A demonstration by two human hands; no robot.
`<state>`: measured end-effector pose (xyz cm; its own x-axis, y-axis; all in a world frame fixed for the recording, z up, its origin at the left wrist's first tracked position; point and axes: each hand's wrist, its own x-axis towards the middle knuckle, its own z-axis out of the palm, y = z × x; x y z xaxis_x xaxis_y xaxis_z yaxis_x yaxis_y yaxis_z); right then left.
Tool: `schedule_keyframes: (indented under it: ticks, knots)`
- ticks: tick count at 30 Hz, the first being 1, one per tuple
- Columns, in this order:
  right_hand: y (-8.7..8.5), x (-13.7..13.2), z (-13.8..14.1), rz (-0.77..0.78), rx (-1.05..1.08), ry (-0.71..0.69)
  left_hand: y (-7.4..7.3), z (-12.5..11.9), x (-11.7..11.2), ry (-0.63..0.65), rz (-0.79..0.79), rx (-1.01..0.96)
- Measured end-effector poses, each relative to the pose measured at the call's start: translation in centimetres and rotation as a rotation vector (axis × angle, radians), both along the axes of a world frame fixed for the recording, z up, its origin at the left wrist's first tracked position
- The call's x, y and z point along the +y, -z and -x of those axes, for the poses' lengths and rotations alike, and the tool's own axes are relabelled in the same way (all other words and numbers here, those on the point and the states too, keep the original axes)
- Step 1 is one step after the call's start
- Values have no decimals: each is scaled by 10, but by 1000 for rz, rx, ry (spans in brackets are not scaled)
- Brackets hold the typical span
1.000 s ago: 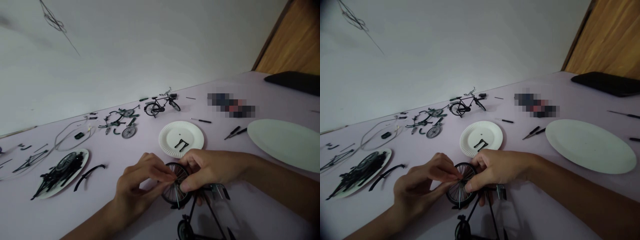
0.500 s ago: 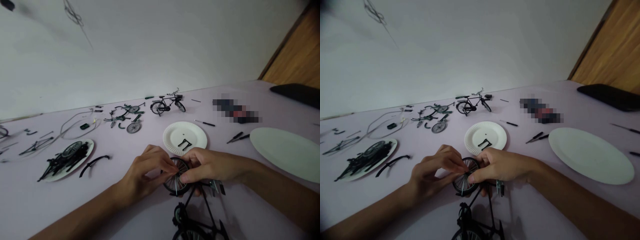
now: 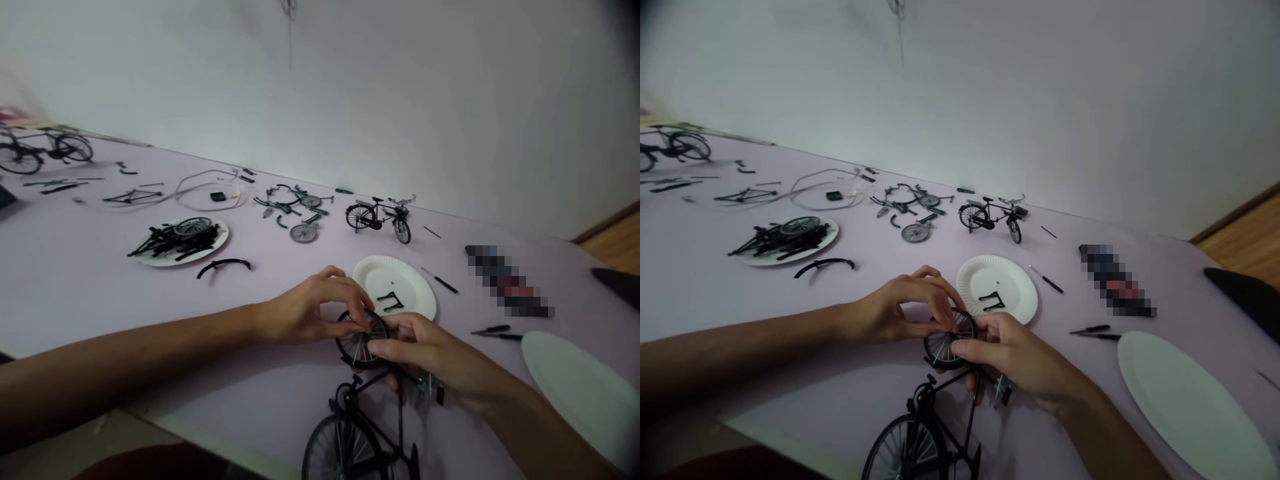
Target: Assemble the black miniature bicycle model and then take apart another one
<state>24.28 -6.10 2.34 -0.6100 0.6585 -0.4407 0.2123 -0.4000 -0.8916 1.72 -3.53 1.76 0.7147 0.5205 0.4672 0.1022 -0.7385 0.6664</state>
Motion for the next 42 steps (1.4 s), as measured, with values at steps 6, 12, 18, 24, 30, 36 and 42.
schedule_keyframes:
  ticks: [6, 12, 18, 24, 30, 36, 42]
  knots:
    - [-2, -3, 5, 4, -3, 37, -2, 4, -1, 13, 9, -2]
    - [-2, -3, 5, -19, -34, 133, -5, 2, 0, -56, 277, -146]
    - [1, -5, 3, -109, -22, 145, -2, -5, -1, -165, 853, -138]
    - [3, -6, -1, -175, -95, 102, 0, -7, -9, -92, 1000, -193]
    - [5, -4, -1, -180, -77, 61, 1, -7, -10, -130, 986, -195]
    - [5, -1, -2, -209, -62, 20, 1, -7, -11, -159, 955, -196]
    - [5, 0, -3, -246, -78, -11, 0, -6, -9, -147, 963, -184]
